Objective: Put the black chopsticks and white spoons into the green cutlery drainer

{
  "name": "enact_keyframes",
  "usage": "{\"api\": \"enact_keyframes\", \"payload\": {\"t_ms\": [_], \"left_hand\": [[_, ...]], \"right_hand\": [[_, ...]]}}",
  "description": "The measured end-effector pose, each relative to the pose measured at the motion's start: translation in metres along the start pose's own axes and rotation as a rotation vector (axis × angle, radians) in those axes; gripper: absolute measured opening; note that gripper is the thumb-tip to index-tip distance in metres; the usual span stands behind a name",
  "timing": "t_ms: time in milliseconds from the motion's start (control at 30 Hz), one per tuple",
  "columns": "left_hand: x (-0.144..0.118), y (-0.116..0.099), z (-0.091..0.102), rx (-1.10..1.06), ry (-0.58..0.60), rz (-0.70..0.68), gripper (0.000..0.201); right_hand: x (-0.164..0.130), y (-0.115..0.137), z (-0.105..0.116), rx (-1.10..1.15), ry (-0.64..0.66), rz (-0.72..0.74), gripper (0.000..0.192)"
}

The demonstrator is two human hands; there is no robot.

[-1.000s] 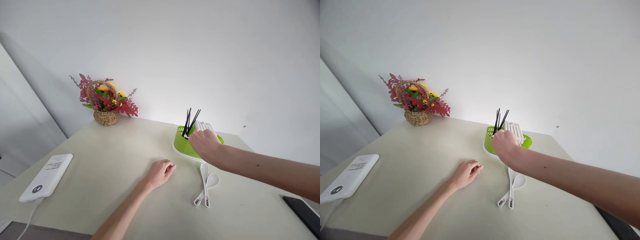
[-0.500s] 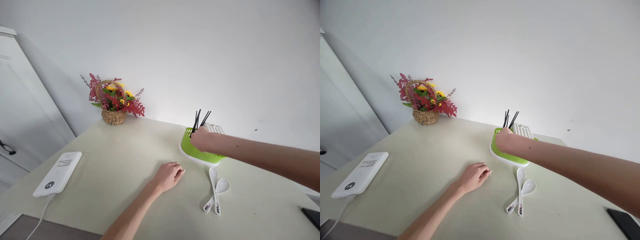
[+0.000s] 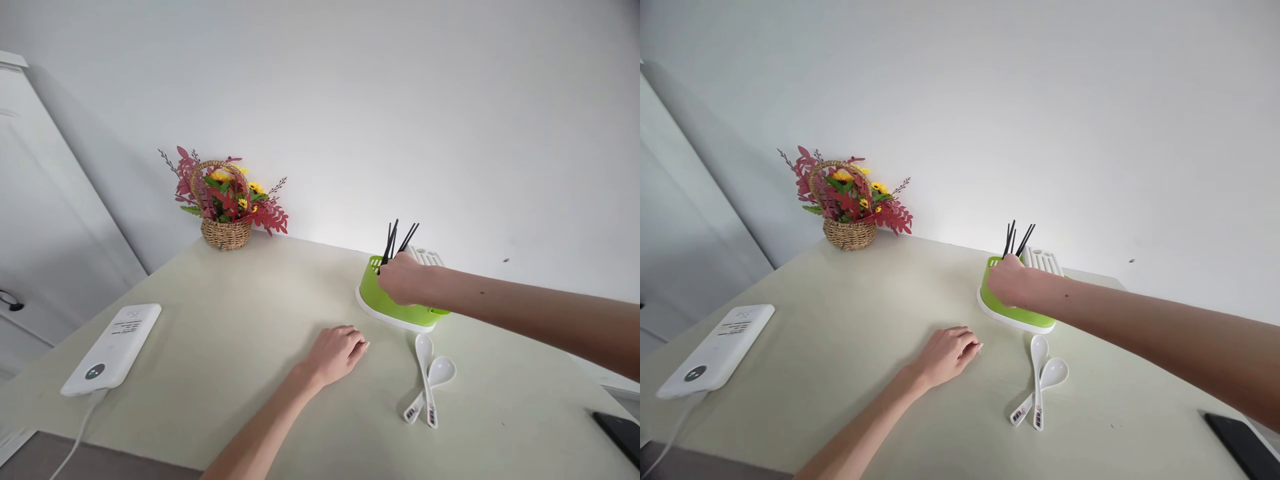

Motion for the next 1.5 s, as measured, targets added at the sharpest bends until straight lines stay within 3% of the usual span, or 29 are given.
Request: {"api": "enact_keyframes", "payload": {"t_ms": [133,233,367,600,733,900,1100,1233,1367,1500], "left_hand": [[0.000,0.000,0.001,0.007,-0.004,-0.010,0.025],[0.000,-0.001,0.002,0.016,-0.010,-0.016,0.025],[0.000,-0.001,0.003,0.023,-0.021,-0.027,0.025],[0.000,0.001,0.003,0.014,-0.022,-0.024,0.028],[-0.001,0.000,0.005,0.011,-0.024,-0.020,0.029],[-0.003,-0.002,0.007,0.032,-0.034,-0.019,0.029],[-0.002,-0.004,0.009,0.023,-0.027,-0.018,0.028],[-0.002,-0.002,0.009,-0.002,-0.022,-0.011,0.027],[-0.001,-0.002,0.008,-0.012,-0.026,-0.016,0.026],[-0.001,-0.002,0.008,-0.006,-0.033,-0.020,0.026]], "right_hand": [[-0.010,-0.004,0.015,-0.087,0.088,-0.017,0.017],[-0.019,-0.009,0.025,-0.113,0.099,-0.038,0.027],[-0.036,-0.019,0.035,-0.132,0.026,-0.067,0.036],[-0.072,-0.035,0.043,-0.152,-0.070,-0.117,0.020],[-0.093,-0.028,0.039,-0.165,-0.090,0.008,0.023],[-0.113,-0.013,0.005,-0.063,-0.084,0.295,0.027],[-0.122,-0.014,-0.063,0.022,-0.099,0.388,0.009],[-0.121,-0.012,-0.101,0.011,-0.171,0.414,0.036],[-0.111,-0.014,-0.136,-0.099,-0.165,0.405,0.070],[-0.099,-0.019,-0.164,-0.141,-0.151,0.438,0.085]]}}
Point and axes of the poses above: each hand's wrist, its own x-axis towards the middle knuckle, its own z-axis out of the back of the hand, y = z × x, the point moved 3 cm from there along x, towards the middle knuckle, and after that the axes turned 3 degrees about -y, right-handed, at the moved point
